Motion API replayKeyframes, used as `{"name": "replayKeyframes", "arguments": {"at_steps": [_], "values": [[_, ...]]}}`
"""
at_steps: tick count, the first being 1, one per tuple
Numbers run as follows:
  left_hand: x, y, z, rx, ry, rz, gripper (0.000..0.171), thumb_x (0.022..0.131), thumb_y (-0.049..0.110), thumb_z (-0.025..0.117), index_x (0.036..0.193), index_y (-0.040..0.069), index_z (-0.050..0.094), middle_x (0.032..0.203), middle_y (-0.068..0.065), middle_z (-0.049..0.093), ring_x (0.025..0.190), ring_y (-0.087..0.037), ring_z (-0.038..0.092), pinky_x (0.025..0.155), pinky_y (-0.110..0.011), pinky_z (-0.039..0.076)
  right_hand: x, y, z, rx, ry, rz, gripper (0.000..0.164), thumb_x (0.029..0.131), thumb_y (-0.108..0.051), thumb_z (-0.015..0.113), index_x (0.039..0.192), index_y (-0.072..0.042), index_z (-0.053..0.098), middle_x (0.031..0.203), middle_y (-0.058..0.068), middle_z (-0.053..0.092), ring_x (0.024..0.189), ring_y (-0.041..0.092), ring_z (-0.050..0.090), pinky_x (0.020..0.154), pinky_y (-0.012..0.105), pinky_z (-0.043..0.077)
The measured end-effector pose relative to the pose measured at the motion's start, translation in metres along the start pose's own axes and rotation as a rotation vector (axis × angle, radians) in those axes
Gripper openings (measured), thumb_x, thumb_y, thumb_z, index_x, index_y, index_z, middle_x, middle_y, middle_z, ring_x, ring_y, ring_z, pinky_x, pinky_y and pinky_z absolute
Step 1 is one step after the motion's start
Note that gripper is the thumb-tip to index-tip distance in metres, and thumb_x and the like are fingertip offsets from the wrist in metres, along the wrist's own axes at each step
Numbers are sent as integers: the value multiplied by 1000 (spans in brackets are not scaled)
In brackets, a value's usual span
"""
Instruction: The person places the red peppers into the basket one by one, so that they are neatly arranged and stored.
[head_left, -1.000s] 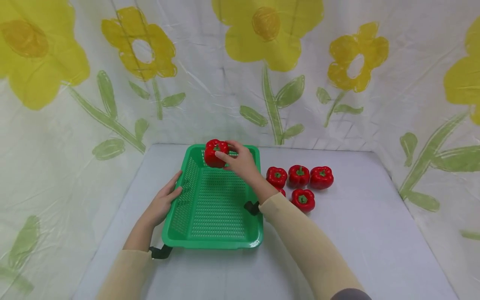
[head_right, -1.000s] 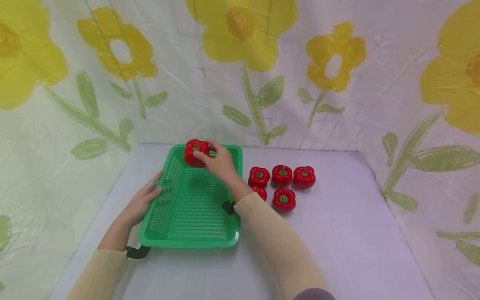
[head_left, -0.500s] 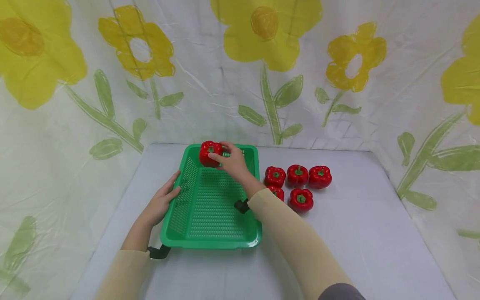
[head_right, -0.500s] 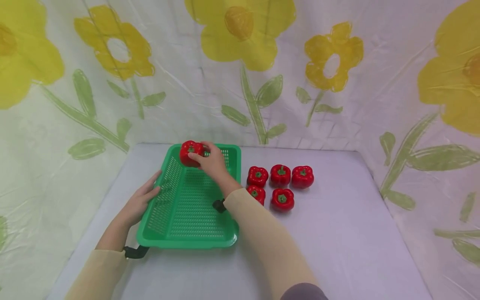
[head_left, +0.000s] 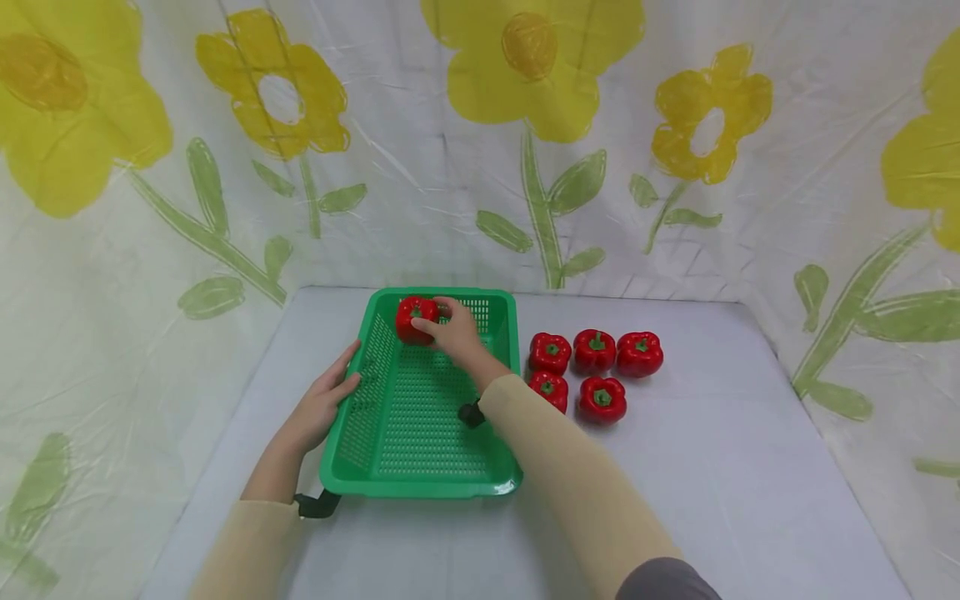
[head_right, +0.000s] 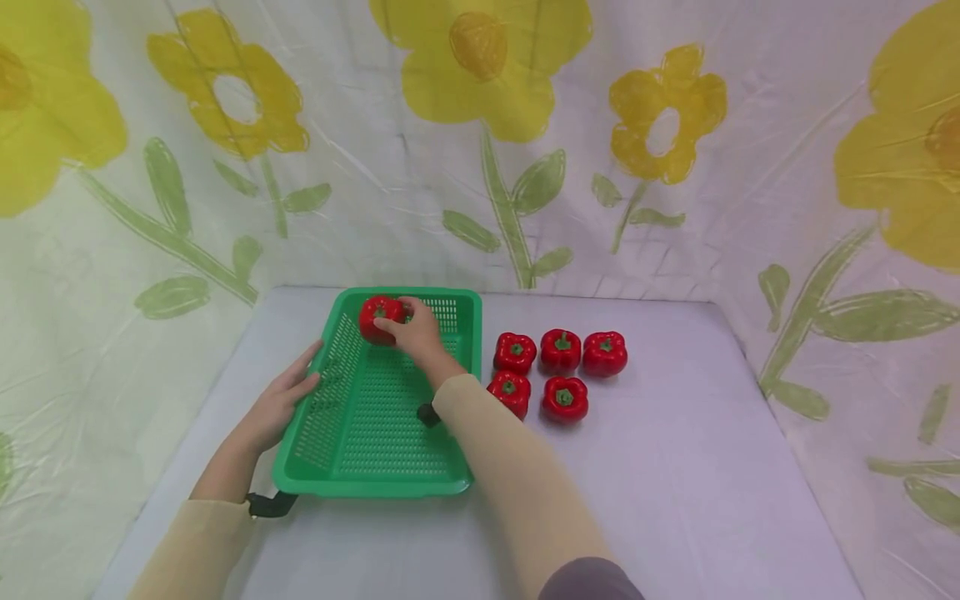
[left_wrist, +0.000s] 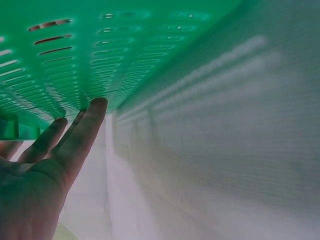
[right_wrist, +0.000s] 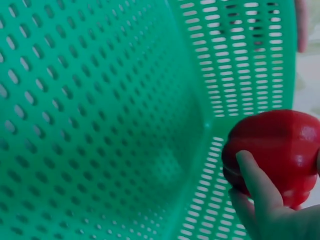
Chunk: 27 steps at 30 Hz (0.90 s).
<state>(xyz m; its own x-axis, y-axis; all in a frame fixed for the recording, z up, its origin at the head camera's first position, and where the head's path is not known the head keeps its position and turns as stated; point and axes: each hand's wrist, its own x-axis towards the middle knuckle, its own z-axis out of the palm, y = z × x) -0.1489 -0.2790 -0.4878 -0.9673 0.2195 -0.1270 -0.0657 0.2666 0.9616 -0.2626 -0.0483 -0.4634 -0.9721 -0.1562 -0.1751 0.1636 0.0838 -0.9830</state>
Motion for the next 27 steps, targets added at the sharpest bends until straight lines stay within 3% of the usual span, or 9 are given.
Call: {"name": "replayKeyframes", "arguments": {"at_steps": [4, 12, 20, 27], "values": [[-1, 0, 0, -4, -2, 4, 59, 111, 30, 39, 163, 33, 11, 170, -9, 13, 151, -41, 24, 110, -55, 40, 1, 9, 6, -47, 8, -3, 62, 91, -22, 77, 147, -13, 50, 145, 13, 54, 130, 31, 55, 78, 37, 63], [-1, 1, 2, -3, 7, 3, 60, 110, 30, 40, 164, 31, 12, 170, -7, 11, 155, -38, 14, 116, -60, 30, 2, 18, 12, -79, 17, -2, 62, 93, -23, 76, 148, -14, 49, 145, 13, 53, 130, 30, 54, 77, 36, 63], [-1, 1, 2, -11, 8, 0, 59, 110, 32, 39, 163, 34, 12, 169, -10, 14, 151, -41, 26, 111, -54, 40, 6, 23, 13, -102, 27, 1, 61, 93, -21, 75, 147, -12, 48, 142, 14, 53, 126, 29, 55, 77, 37, 63], [-1, 1, 1, -10, -4, 1, 60, 111, 30, 38, 163, 33, 10, 169, -12, 14, 149, -42, 28, 110, -52, 42, 6, 27, 12, -55, 27, 45, 62, 92, -22, 76, 147, -13, 48, 144, 13, 52, 125, 29, 55, 77, 37, 63]]}}
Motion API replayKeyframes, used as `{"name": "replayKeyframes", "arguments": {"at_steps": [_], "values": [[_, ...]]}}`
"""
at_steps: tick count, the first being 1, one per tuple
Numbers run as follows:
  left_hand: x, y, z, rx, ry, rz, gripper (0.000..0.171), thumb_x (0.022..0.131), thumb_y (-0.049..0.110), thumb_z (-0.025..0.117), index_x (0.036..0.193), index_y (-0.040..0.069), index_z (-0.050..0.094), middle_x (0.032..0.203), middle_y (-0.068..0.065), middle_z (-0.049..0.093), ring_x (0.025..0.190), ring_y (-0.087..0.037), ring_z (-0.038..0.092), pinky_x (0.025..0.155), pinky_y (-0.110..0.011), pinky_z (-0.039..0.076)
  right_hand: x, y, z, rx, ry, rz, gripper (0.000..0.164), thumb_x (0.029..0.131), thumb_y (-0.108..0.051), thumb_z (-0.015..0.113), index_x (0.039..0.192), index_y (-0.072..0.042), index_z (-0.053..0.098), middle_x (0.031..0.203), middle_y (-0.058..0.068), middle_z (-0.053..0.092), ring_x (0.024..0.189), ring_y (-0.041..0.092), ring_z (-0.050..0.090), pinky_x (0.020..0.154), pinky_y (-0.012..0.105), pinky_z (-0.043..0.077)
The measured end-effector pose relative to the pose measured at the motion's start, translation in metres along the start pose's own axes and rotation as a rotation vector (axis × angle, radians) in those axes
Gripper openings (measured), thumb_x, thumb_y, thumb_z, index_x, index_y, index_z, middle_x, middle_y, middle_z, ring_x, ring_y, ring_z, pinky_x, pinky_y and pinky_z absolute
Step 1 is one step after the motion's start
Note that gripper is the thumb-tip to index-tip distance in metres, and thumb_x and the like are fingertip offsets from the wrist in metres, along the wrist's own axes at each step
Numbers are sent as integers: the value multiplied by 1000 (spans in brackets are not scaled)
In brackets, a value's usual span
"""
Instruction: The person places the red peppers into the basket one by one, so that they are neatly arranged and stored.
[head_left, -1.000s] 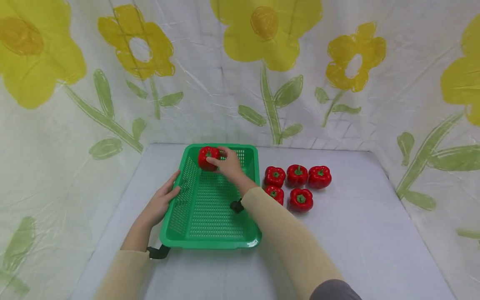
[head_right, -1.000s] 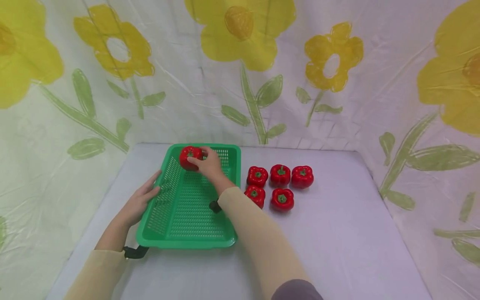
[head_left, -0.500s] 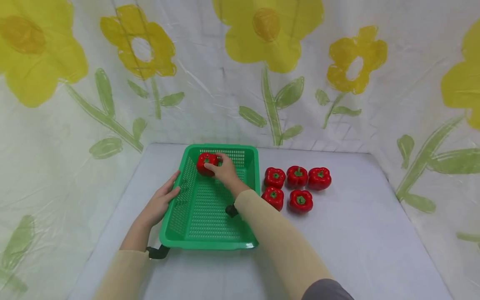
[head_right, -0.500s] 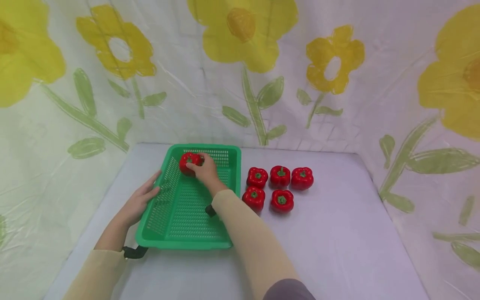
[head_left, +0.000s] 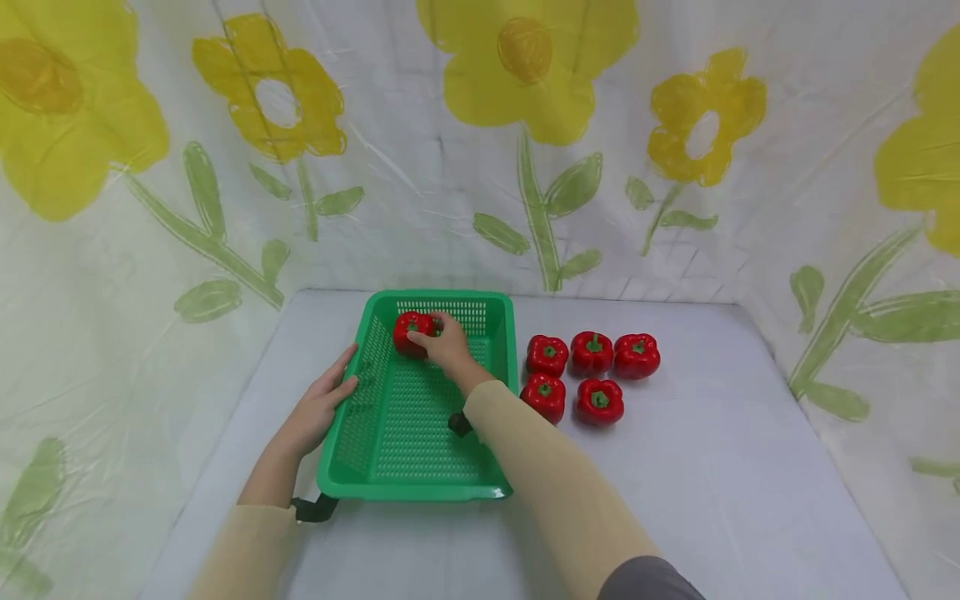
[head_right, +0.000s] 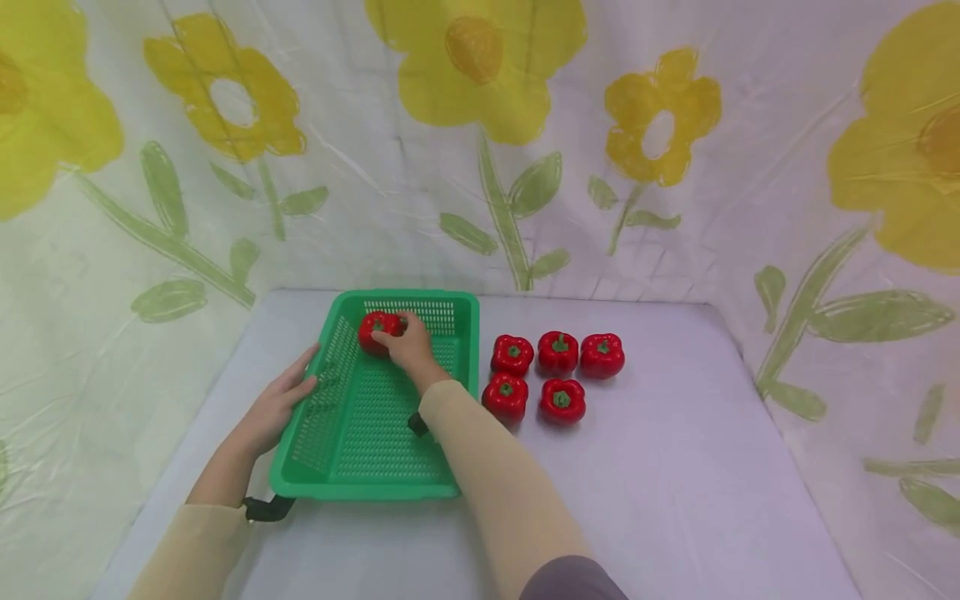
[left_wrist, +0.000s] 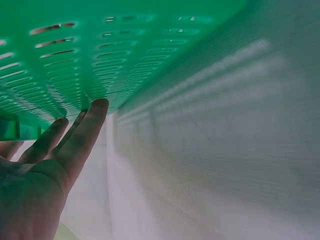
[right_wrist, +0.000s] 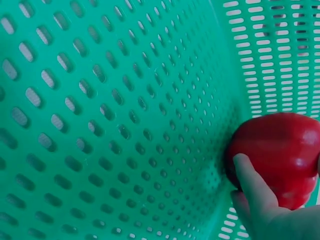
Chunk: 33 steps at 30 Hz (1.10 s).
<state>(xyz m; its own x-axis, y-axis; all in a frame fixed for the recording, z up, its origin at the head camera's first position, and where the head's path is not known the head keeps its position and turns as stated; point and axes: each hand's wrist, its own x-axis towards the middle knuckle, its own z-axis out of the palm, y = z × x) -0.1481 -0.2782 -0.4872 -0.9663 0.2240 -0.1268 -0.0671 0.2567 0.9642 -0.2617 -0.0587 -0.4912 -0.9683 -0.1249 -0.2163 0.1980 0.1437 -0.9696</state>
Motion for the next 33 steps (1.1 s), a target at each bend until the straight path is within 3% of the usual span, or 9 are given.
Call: {"name": "replayKeyframes", "arguments": {"at_steps": [5, 13, 18, 26, 33], "values": [[-1, 1, 0, -5, -5, -1, 60, 111, 30, 38, 164, 32, 10, 169, -13, 15, 148, -43, 31, 106, -45, 48, 1, 1, 0, 49, 9, 21, 63, 92, -22, 77, 148, -13, 48, 147, 15, 50, 130, 31, 54, 85, 44, 61], [0, 3, 2, 19, 1, 5, 60, 110, 32, 39, 164, 31, 10, 170, -11, 13, 151, -42, 23, 111, -56, 39, 2, -3, -3, 5, 35, 23, 69, 89, -25, 80, 149, -13, 48, 149, 17, 48, 136, 31, 49, 90, 41, 59], [0, 2, 3, 27, 7, -1, 60, 111, 31, 38, 164, 31, 10, 170, -10, 13, 152, -41, 23, 111, -56, 39, 1, -11, -6, 8, 53, 35, 68, 89, -26, 80, 148, -13, 49, 149, 15, 50, 136, 30, 48, 92, 42, 59], [0, 1, 2, 32, 12, -10, 60, 111, 31, 38, 163, 33, 10, 170, -10, 13, 151, -41, 25, 109, -53, 42, -2, -24, -11, 96, 59, 28, 68, 90, -30, 79, 148, -13, 48, 149, 16, 49, 134, 30, 52, 90, 41, 60], [0, -1, 0, 28, 14, -17, 59, 111, 32, 38, 164, 33, 10, 170, -9, 13, 150, -40, 27, 107, -46, 46, -12, -42, -17, 161, 23, 33, 67, 91, -29, 78, 149, -12, 47, 150, 16, 48, 130, 31, 56, 95, 48, 57]]}}
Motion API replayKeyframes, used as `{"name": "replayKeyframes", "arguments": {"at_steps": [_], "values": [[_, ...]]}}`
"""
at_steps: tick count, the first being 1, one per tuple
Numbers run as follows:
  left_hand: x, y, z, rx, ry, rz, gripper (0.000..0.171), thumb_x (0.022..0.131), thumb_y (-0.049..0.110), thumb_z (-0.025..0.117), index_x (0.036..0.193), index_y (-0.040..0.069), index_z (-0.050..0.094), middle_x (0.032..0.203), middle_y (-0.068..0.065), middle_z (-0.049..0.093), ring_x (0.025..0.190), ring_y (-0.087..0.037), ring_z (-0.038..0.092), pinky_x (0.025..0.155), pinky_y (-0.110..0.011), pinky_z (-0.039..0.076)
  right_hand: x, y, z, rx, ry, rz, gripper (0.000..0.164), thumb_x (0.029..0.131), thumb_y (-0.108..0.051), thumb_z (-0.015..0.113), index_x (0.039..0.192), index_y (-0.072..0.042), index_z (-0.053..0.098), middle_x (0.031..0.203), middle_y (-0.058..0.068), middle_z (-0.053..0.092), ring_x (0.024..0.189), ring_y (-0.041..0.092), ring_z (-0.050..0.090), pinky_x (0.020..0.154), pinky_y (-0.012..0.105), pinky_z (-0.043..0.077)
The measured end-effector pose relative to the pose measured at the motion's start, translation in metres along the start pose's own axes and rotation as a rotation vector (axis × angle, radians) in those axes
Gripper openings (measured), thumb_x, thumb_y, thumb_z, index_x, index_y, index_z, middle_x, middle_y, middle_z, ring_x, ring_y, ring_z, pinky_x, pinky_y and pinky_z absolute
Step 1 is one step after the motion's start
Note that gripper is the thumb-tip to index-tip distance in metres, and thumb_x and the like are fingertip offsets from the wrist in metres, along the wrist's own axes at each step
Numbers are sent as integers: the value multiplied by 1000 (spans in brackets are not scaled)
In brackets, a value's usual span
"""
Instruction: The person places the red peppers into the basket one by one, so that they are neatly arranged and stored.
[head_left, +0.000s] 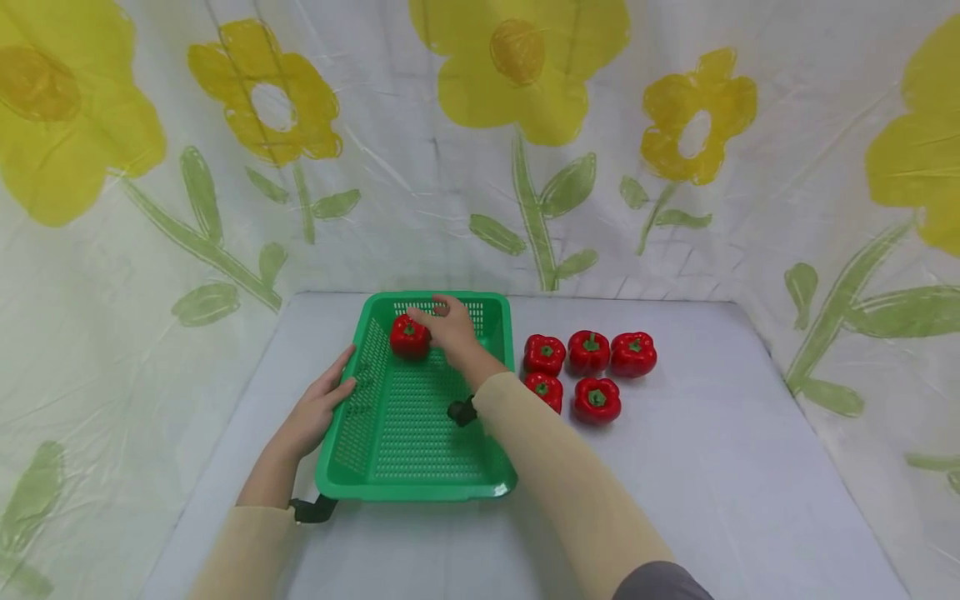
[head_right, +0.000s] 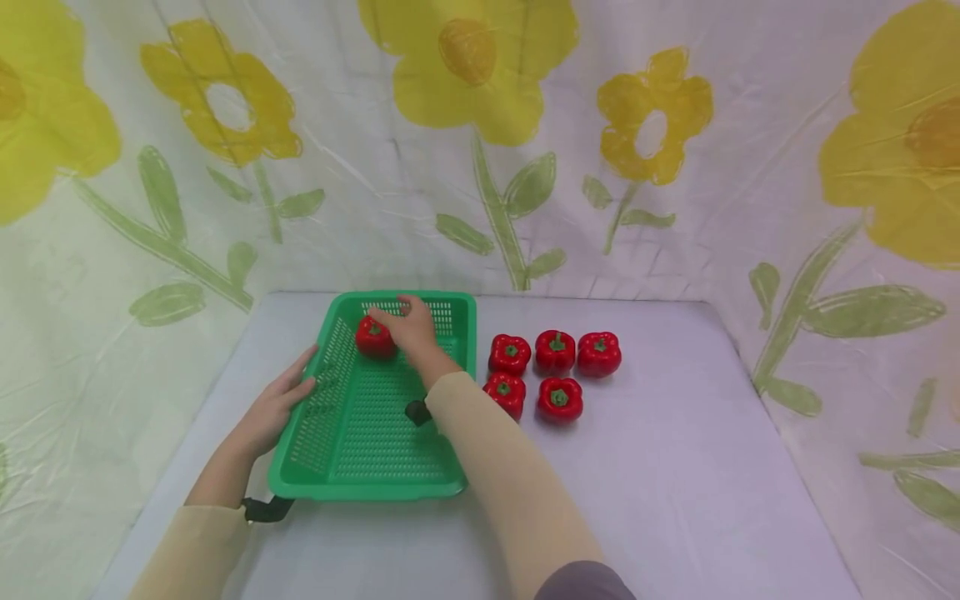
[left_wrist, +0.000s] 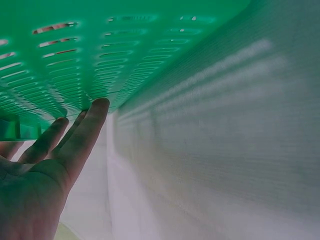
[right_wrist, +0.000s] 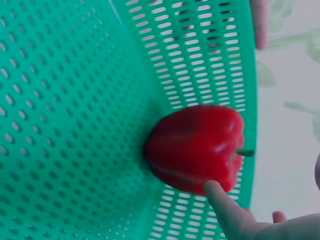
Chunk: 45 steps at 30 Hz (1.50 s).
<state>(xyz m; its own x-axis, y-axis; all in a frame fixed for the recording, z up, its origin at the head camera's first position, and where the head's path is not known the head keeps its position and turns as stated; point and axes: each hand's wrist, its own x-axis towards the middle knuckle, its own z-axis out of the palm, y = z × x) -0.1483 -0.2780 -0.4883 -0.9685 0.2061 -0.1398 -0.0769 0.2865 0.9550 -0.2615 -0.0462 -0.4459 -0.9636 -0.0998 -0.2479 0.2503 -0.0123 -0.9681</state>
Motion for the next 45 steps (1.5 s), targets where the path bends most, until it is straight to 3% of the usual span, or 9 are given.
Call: {"name": "replayKeyframes", "arguments": {"at_steps": [10, 18, 24, 27, 36, 40, 45], "values": [[1, -2, 0, -22, -13, 0, 59, 111, 31, 38, 163, 34, 11, 170, -8, 13, 147, -41, 33, 101, -39, 52, -10, -19, -8, 29, -55, -31, 66, 91, -30, 78, 148, -14, 49, 153, 16, 47, 132, 33, 55, 101, 53, 53], [2, -3, -1, -7, -8, 3, 59, 111, 30, 38, 163, 35, 11, 170, -7, 14, 150, -40, 29, 106, -47, 48, -25, -41, -18, 57, -105, -67, 63, 91, -28, 77, 147, -16, 50, 153, 12, 48, 132, 33, 55, 103, 57, 50], [1, -1, 0, 0, -8, 7, 59, 111, 29, 37, 163, 33, 10, 170, -8, 13, 151, -40, 26, 109, -52, 43, -36, -54, -29, 30, -127, -99, 64, 92, -32, 76, 148, -17, 49, 153, 8, 48, 131, 30, 56, 97, 48, 56], [1, -1, 0, 2, -8, 4, 59, 111, 30, 37, 164, 33, 10, 169, -8, 14, 150, -40, 27, 108, -50, 44, -40, -57, -33, 12, -121, -127, 64, 92, -34, 75, 148, -17, 49, 152, 8, 48, 130, 29, 57, 95, 45, 58], [1, -1, 0, -29, -10, -1, 59, 111, 28, 37, 163, 33, 10, 169, -8, 14, 147, -42, 34, 101, -39, 53, -48, -59, -45, -67, -127, -217, 64, 91, -43, 75, 147, -23, 50, 151, 1, 51, 136, 22, 53, 107, 48, 49], [1, -1, 0, -30, -8, -6, 59, 111, 29, 37, 163, 34, 11, 170, -8, 14, 147, -41, 33, 103, -44, 51, -57, -62, -54, -109, -120, -256, 64, 91, -47, 73, 147, -26, 49, 150, -1, 51, 139, 23, 50, 108, 45, 49], [1, -1, 1, -8, -9, -13, 59, 111, 30, 37, 163, 35, 10, 170, -6, 13, 152, -39, 24, 111, -54, 40, -64, -63, -64, -108, -111, -292, 63, 91, -48, 73, 147, -27, 49, 149, -3, 52, 141, 23, 47, 112, 44, 46]]}}
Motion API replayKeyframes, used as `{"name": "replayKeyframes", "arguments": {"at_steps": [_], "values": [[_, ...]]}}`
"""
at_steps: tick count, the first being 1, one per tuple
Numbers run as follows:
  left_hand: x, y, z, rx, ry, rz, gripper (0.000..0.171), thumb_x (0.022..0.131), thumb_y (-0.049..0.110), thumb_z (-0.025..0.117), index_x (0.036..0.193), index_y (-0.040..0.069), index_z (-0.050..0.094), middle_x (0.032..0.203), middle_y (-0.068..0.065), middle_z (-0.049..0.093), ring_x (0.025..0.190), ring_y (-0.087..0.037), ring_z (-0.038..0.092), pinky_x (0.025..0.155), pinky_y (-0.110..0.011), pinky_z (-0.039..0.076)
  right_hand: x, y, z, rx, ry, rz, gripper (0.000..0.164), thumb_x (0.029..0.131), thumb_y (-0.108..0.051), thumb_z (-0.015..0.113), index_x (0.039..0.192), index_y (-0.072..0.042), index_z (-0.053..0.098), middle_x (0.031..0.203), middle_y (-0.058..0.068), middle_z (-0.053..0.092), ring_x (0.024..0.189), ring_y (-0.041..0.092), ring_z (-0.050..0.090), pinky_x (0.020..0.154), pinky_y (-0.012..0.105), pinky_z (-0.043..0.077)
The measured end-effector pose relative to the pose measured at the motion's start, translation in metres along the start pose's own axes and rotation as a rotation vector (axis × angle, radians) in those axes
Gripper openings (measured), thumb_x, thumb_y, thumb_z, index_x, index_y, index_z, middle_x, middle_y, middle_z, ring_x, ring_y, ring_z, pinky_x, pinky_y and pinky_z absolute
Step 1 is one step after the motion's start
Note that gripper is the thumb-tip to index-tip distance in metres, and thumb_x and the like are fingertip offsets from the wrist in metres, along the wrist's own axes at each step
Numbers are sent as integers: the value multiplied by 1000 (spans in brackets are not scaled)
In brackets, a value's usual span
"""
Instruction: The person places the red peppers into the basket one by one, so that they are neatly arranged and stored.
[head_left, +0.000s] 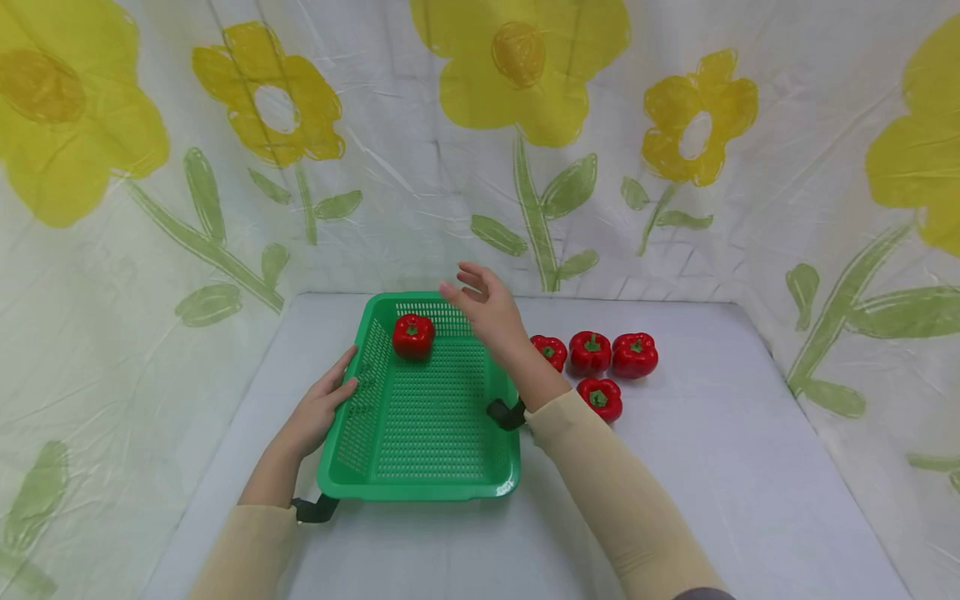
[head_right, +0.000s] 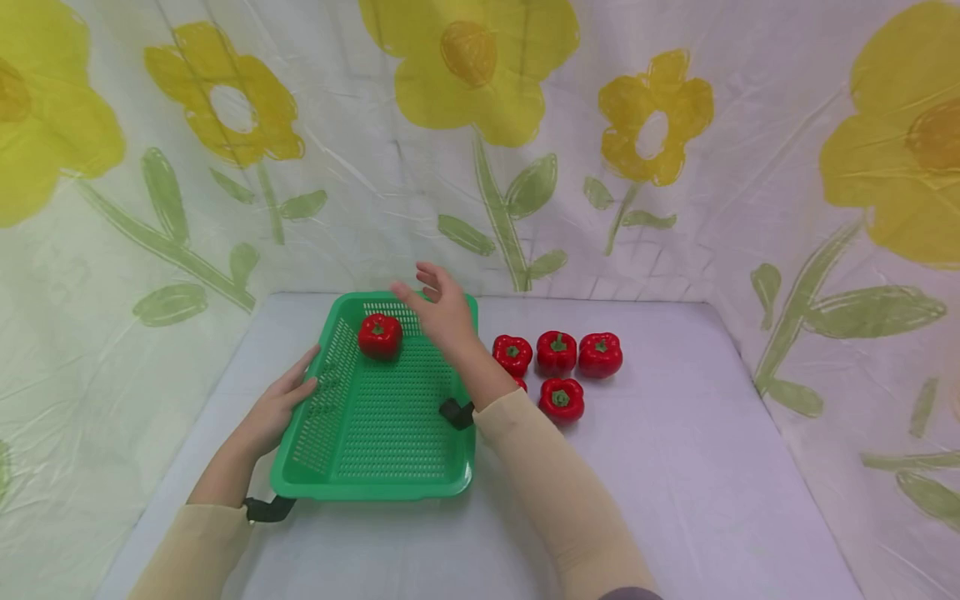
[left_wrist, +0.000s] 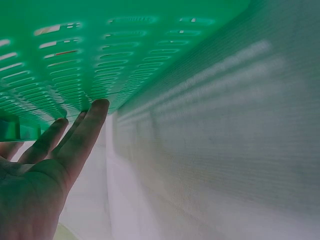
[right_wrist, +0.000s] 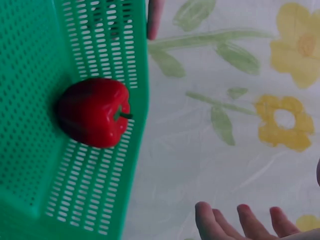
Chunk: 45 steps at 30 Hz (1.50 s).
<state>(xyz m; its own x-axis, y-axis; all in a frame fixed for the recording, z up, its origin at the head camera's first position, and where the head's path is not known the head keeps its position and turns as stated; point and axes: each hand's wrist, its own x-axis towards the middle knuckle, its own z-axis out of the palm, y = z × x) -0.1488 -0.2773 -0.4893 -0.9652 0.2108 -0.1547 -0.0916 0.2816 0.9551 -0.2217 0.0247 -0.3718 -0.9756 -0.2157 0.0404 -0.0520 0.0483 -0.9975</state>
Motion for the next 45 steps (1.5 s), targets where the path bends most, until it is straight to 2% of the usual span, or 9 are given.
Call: {"name": "replayKeyframes", "arguments": {"at_steps": [10, 17, 23, 33, 45], "values": [[0, 1, 0, 5, -1, 0, 60, 111, 31, 37, 164, 33, 9, 170, -7, 11, 152, -39, 22, 111, -56, 40, -10, -4, -13, -29, 17, -38, 65, 90, -54, 72, 146, -30, 49, 148, -8, 52, 142, 18, 45, 114, 43, 43], [0, 0, 0, 13, 4, -2, 59, 111, 33, 37, 163, 36, 9, 170, -7, 11, 152, -40, 23, 110, -56, 41, -21, -13, -19, -40, 28, -66, 63, 91, -50, 72, 146, -29, 49, 147, -9, 53, 142, 16, 46, 113, 43, 44], [0, 0, 1, 25, 6, -10, 59, 111, 33, 38, 162, 39, 10, 170, -7, 11, 153, -40, 18, 113, -59, 36, -26, -14, -29, -46, 44, -89, 62, 93, -47, 70, 148, -27, 48, 149, -7, 52, 142, 15, 44, 114, 43, 43], [0, -1, 0, 33, 15, -1, 59, 110, 34, 39, 162, 40, 11, 170, -7, 11, 153, -41, 20, 111, -59, 38, -40, -7, -50, -55, 71, -105, 64, 93, -44, 72, 149, -28, 46, 150, -8, 51, 143, 13, 43, 115, 42, 42], [0, 0, 0, 21, 9, 1, 60, 110, 32, 38, 163, 36, 10, 170, -7, 10, 153, -41, 20, 112, -58, 37, -52, 8, -78, -128, 102, -141, 66, 92, -45, 73, 150, -28, 46, 152, -5, 50, 145, 17, 42, 116, 51, 39]]}}
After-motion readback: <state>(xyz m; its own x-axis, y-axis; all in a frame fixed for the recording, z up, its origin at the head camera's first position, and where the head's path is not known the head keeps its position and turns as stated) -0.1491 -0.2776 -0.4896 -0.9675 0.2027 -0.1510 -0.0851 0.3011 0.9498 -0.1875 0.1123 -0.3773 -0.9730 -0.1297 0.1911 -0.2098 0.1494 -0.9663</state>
